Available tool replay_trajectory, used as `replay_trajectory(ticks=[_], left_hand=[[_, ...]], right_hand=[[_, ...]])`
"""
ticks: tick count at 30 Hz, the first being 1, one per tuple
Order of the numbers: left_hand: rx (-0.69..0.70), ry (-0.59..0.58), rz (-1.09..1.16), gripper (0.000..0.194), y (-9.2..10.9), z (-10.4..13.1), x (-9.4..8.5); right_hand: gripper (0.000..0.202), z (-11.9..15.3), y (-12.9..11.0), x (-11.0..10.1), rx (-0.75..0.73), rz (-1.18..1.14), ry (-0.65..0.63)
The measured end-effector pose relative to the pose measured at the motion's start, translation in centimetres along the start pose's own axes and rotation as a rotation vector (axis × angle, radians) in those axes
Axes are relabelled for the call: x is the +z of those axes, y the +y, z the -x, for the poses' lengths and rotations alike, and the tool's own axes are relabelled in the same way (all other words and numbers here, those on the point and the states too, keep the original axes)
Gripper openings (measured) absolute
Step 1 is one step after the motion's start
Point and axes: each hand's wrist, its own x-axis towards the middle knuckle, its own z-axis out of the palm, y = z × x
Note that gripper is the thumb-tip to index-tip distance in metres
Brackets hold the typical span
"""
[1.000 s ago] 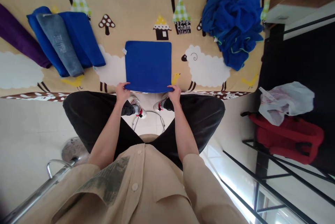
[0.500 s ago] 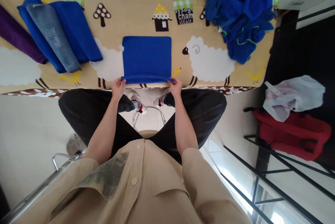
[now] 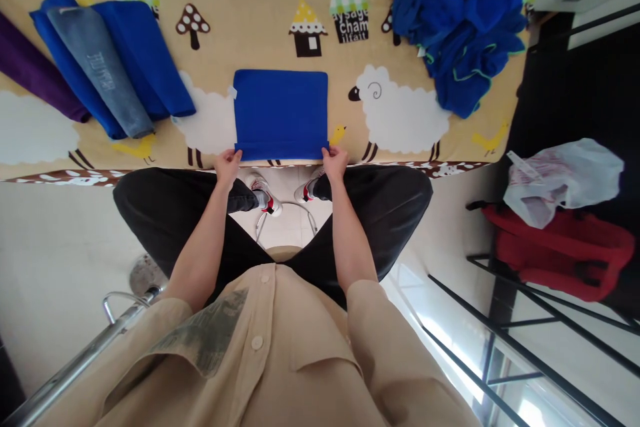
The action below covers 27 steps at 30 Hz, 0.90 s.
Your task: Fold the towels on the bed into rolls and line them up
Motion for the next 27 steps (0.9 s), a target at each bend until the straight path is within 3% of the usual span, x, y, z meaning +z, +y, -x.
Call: replay_trajectory(ticks=[4,7,9,12,14,18,23,27], left_hand=[[0.041,0.073,-0.104,0.024,1.3,0.9,-0.2],[0.286,0.093,-0.263,0.042,3.2,2.7,-0.3],[0.487,-0.097,-0.344,0.049,4.3,4.0,-0.1],[0.657,-0.413,-0.442,0.058,5.1,4.7,0.5],[0.657,-0.478,-0.497,0.066,4.9,4.0,0.8],[0.63,-0.494,-0.526,0.064,4.0,1.2,0.8],[0.637,-0.578,-0.545,0.06,3.8,-1.0,0.2],[0.623,-0.729,-0.49,0.06,4.1,-1.4,-1.4]], right_hand=[[0.032,1.7,-1.0,-0.3,-0.07,0.186,0.037],[0.047,4.1,-1.9,-0.5,-0.276,0.3,0.158],[0.054,5.5,-2.6,-0.6,-0.449,0.386,0.09],[0.058,6.2,-3.4,-0.3,-0.656,0.507,-0.213],[0.062,5.6,-3.5,0.0,-0.711,0.565,-0.34],[0.062,3.4,-3.2,0.0,-0.742,0.629,-0.443],[0.059,1.6,-2.8,-1.4,-0.722,0.597,-0.439],[0.06,0.9,-2.5,-3.0,-0.633,0.498,-0.495]])
